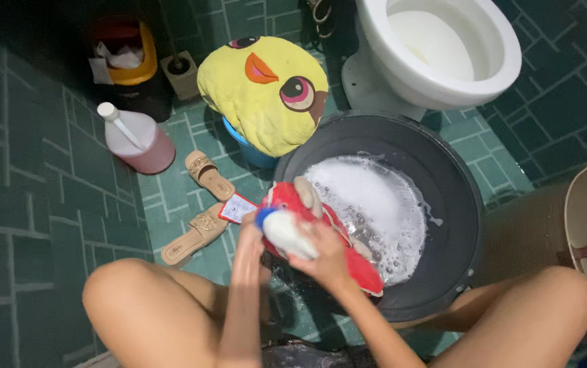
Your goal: The person scrubs a red heart-shaped plush toy using a brush in a bucket of soapy water.
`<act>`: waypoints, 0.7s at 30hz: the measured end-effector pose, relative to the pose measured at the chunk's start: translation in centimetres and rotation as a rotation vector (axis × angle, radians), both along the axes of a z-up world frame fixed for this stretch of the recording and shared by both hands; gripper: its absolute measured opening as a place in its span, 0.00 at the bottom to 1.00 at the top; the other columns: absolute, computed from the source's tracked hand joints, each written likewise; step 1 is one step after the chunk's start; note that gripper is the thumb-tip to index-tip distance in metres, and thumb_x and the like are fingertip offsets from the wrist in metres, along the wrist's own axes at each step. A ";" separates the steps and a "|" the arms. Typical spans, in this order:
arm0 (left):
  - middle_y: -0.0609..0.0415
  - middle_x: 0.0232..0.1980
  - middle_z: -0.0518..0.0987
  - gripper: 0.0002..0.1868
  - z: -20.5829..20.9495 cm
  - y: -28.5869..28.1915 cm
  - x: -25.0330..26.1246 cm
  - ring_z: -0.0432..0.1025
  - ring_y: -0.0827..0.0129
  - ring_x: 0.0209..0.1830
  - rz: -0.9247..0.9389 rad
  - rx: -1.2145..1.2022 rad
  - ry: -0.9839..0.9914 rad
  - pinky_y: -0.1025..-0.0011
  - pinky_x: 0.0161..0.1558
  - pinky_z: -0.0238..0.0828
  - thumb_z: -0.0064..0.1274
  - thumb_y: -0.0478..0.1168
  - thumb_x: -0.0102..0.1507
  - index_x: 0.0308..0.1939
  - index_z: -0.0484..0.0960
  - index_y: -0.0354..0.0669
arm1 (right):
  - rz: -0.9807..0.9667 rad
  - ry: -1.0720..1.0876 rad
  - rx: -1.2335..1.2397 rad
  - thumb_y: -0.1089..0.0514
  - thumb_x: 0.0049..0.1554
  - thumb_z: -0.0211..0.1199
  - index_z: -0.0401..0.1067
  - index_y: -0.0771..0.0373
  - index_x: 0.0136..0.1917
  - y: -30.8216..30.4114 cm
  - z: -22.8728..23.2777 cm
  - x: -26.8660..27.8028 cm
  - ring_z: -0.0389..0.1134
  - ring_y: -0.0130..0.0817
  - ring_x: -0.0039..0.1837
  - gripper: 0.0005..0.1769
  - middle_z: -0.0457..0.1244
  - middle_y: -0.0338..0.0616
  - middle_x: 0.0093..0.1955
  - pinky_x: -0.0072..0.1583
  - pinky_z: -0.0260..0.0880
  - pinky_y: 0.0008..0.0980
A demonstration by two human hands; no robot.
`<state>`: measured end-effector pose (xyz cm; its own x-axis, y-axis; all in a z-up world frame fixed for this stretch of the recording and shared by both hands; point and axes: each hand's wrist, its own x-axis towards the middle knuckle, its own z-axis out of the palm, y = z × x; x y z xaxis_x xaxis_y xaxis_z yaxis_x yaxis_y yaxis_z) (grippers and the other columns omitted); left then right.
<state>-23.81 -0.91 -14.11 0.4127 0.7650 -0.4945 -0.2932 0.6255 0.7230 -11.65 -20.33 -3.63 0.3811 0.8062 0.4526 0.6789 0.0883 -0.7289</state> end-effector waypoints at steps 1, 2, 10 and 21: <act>0.40 0.53 0.84 0.21 -0.7 1.1 -0.9 0.78 0.55 0.50 -0.063 -0.115 -0.064 0.56 0.56 0.74 0.58 0.36 0.64 0.59 0.81 0.28 | 0.013 -0.057 -0.054 0.52 0.41 0.78 0.72 0.59 0.67 -0.5 -0.8 -0.9 0.69 0.51 0.57 0.41 0.66 0.55 0.56 0.59 0.69 0.44; 0.42 0.53 0.84 0.21 -1.0 2.2 -1.8 0.79 0.56 0.52 -0.126 -0.233 -0.134 0.55 0.58 0.74 0.58 0.34 0.62 0.59 0.79 0.33 | 0.026 -0.121 -0.113 0.53 0.42 0.78 0.72 0.60 0.69 -1.5 -1.6 -1.2 0.68 0.52 0.56 0.42 0.65 0.57 0.55 0.58 0.70 0.44; 0.43 0.56 0.83 0.24 -7.2 10.5 0.0 0.78 0.53 0.55 -0.200 -0.447 -0.196 0.49 0.61 0.71 0.56 0.31 0.59 0.60 0.77 0.40 | -0.115 -0.324 -0.140 0.50 0.42 0.77 0.75 0.53 0.64 -5.1 0.8 3.4 0.69 0.48 0.55 0.36 0.68 0.50 0.58 0.55 0.69 0.43; 0.45 0.56 0.83 0.19 -9.8 13.5 -0.3 0.76 0.55 0.59 -0.226 -0.602 -0.134 0.45 0.68 0.66 0.56 0.32 0.62 0.58 0.80 0.41 | -0.089 -0.181 -0.745 0.51 0.40 0.77 0.74 0.43 0.70 -10.0 -2.0 4.5 0.68 0.47 0.51 0.43 0.65 0.47 0.46 0.55 0.69 0.44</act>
<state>-24.12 12.60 -23.91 0.6186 0.2581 -0.7421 -0.1701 0.9661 0.1942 -7.17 -30.32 -5.60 0.4308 0.8921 -0.1364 0.7745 -0.4430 -0.4515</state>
